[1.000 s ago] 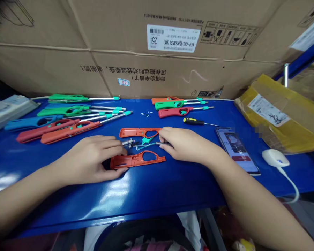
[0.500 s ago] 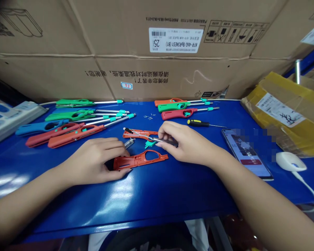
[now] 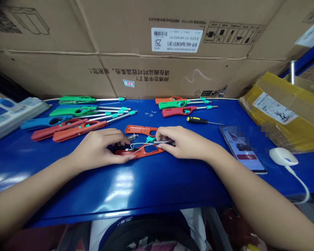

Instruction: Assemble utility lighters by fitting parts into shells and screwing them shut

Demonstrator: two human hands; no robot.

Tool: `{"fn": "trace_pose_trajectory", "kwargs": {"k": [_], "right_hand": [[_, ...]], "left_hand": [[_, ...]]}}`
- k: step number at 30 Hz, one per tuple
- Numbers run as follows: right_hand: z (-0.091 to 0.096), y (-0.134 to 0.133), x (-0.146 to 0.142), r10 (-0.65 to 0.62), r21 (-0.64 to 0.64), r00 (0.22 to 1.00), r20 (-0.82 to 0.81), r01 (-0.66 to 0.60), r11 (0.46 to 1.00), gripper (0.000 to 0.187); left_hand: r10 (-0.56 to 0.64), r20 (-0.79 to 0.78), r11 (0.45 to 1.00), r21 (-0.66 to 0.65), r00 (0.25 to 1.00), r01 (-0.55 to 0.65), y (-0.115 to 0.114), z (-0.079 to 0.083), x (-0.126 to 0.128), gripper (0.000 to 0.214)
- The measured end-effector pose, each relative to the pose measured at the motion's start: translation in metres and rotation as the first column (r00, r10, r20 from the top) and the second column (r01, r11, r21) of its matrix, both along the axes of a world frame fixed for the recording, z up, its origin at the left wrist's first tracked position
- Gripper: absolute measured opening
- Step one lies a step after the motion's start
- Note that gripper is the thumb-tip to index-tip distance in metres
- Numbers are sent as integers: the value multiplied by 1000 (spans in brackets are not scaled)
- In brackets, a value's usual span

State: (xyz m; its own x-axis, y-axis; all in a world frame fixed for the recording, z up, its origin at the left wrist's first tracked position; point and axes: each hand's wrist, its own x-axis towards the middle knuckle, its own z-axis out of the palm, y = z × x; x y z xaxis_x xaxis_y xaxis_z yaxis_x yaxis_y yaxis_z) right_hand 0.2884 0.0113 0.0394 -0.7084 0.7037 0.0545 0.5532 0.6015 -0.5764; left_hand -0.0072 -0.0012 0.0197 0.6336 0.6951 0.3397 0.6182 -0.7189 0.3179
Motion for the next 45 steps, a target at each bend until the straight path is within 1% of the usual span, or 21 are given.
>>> {"fn": "trace_pose_trajectory", "kwargs": {"k": [2, 5, 8, 11, 13, 16, 20, 23, 25, 27, 31, 36, 42, 45], "right_hand": [[3, -3, -2, -6, -4, 1000, 19, 6, 1000, 9], [7, -7, -2, -9, -13, 999, 35, 9, 1000, 12], [8, -4, 2, -2, -16, 997, 77, 4, 1000, 14], [7, 0, 8, 0, -25, 992, 123, 3, 1000, 18], [6, 2, 10, 2, -11, 988, 157, 0, 1000, 19], [5, 2, 10, -9, 39, 981, 193, 1, 999, 16], [5, 1, 8, -32, 72, 992, 119, 23, 997, 16], [5, 1, 8, -15, 102, 997, 76, 7, 995, 21], [6, 2, 10, -1, 123, 998, 57, -6, 992, 20], [7, 3, 12, 7, 132, 998, 55, -15, 991, 18], [8, 3, 16, 21, 134, 995, 101, -35, 990, 17], [7, 3, 18, 7, 125, 989, 146, -25, 992, 17], [4, 2, 11, 22, 47, 994, 106, -27, 999, 15], [3, -3, 3, -1, 58, 989, 148, -8, 998, 14]], "left_hand": [[-7, 37, 1000, 4, 999, 6, 0, 0, 0, 32], [-45, 33, 999, 32, 998, 44, -2, -1, 1, 29], [-79, 27, 997, 12, 996, 79, -5, -2, 3, 27], [-89, 14, 996, -7, 996, 89, -6, -5, 4, 23], [-87, 9, 996, -20, 996, 87, -7, -6, 4, 19], [-81, 49, 996, -43, 996, 83, -7, -7, 6, 12], [-49, 114, 998, -39, 992, 54, -7, -7, 8, 11], [-6, 142, 999, -37, 990, 11, -7, -6, 7, 11], [-11, 142, 999, -44, 990, 17, -7, -6, 6, 14], [-25, 118, 998, -51, 993, 32, -8, -6, 6, 19], [-41, 29, 998, -47, 999, 42, -8, -8, 5, 28], [-55, -15, 996, -67, 998, 54, -4, -8, 5, 23], [-104, -133, 991, -102, 986, 91, 2, 7, -2, 21], [-113, -175, 990, -100, 978, 96, 1, 15, -5, 21]]}}
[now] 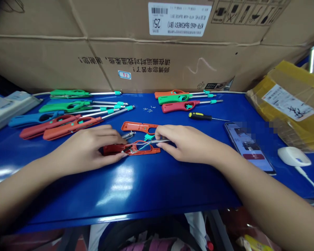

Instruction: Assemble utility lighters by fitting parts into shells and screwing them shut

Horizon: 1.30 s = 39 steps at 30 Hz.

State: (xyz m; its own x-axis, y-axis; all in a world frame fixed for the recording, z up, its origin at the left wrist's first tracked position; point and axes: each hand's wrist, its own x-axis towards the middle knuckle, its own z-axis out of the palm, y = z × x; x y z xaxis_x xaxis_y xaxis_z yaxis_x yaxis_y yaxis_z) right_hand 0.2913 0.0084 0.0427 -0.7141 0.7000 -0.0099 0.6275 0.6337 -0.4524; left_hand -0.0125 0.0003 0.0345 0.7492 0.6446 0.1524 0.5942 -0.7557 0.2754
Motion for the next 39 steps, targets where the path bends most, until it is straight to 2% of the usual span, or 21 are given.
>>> {"fn": "trace_pose_trajectory", "kwargs": {"k": [3, 5, 16, 19, 21, 26, 33, 39], "right_hand": [[0, -7, -6, -51, 7, 999, -2, 51, 999, 16], [0, -10, -8, -69, -31, 997, -43, 67, 997, 17], [-10, -9, -7, -153, -180, 950, -270, 107, 978, 18], [-10, -9, -5, -158, -115, 959, -235, 134, 984, 18], [-11, -9, -3, -131, -41, 978, -164, 126, 991, 16], [-12, -10, 1, -71, 42, 992, -103, 75, 996, 15], [-13, -9, 1, -46, 100, 986, -163, 63, 993, 13], [-13, -9, 2, -52, 106, 987, -151, 69, 992, 13]], "left_hand": [[18, -22, 999, 39, 1000, -17, -4, 4, -1, 24], [28, -5, 998, 52, 1000, -27, -7, 4, 0, 24], [82, 206, 996, 6, 975, -85, -6, -6, 0, 18], [89, 280, 995, 21, 956, -99, -7, -11, 2, 18], [78, 298, 991, 77, 952, -105, -6, -13, 2, 19], [13, 216, 977, 203, 976, -58, -5, -13, 0, 22], [-7, 192, 982, 189, 981, -30, -8, -13, -2, 27], [-8, 184, 981, 192, 983, -28, -8, -15, 0, 27]]}}
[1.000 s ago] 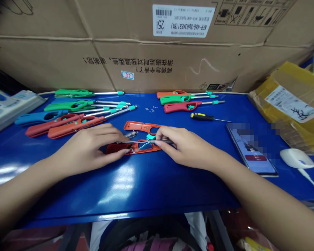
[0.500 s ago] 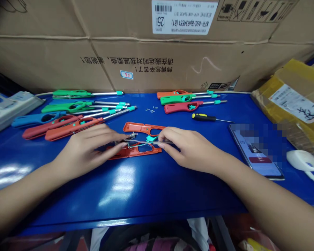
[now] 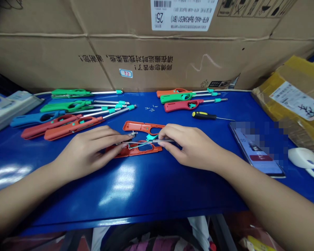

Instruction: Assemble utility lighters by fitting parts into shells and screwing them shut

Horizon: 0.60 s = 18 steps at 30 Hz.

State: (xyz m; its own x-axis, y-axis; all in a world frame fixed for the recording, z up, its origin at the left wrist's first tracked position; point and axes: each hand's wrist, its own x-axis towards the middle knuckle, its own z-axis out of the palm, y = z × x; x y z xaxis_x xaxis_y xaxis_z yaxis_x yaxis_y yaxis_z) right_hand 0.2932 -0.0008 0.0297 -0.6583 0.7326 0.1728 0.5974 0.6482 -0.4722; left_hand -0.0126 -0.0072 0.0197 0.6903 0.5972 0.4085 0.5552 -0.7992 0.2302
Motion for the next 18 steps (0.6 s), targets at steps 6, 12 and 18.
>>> {"fn": "trace_pose_trajectory", "kwargs": {"k": [6, 12, 18], "right_hand": [[-1, 0, -1, 51, 58, 999, 11, -52, 997, 10], [0, 0, 0, 46, 107, 999, 11, -47, 993, 9], [-3, 0, -1, -41, 66, 999, -5, 41, 997, 9]], "left_hand": [[20, -17, 1000, 2, 1000, -20, 1, -2, -1, 30], [53, 16, 999, -10, 998, -52, -1, -2, 0, 32], [86, 128, 996, 10, 988, -88, -6, 5, 8, 29]]}}
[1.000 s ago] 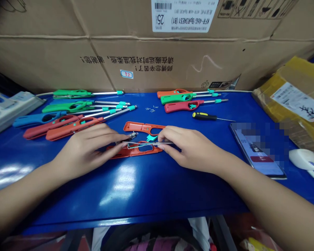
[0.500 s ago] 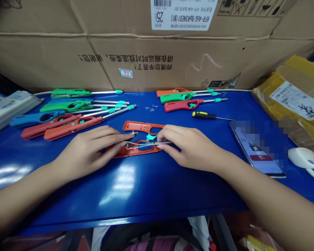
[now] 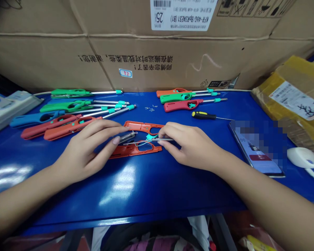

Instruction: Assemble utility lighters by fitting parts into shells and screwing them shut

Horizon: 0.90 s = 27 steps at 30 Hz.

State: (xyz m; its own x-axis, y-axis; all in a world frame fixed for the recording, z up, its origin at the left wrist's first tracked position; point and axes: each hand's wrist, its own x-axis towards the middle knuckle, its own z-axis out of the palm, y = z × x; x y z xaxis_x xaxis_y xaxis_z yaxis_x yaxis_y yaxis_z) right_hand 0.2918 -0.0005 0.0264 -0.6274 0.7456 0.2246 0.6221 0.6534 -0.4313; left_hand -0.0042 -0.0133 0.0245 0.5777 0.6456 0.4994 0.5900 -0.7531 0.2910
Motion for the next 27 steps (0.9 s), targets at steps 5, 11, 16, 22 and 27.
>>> {"fn": "trace_pose_trajectory", "kwargs": {"k": [5, 11, 16, 22, 27], "right_hand": [[-2, -4, -7, -3, -61, 996, -91, -3, 998, 7], [-3, -10, -15, 15, -123, 990, -142, -33, 992, 5], [-5, -9, -17, 7, -156, 985, -170, -34, 987, 5], [-6, -8, -17, -16, -154, 983, -185, -13, 988, 4], [-5, -10, -18, -25, -170, 974, -225, -14, 985, 4]], "left_hand": [[-25, 14, 999, 47, 1000, 24, -4, -1, 4, 23], [-62, 35, 997, -35, 997, 64, -4, -8, 7, 20], [-99, 38, 988, -115, 994, 103, -3, -11, 8, 13], [-92, 132, 978, -174, 987, 115, -6, -10, 10, 12], [-66, 179, 965, -238, 982, 108, -8, -11, 12, 20]]}}
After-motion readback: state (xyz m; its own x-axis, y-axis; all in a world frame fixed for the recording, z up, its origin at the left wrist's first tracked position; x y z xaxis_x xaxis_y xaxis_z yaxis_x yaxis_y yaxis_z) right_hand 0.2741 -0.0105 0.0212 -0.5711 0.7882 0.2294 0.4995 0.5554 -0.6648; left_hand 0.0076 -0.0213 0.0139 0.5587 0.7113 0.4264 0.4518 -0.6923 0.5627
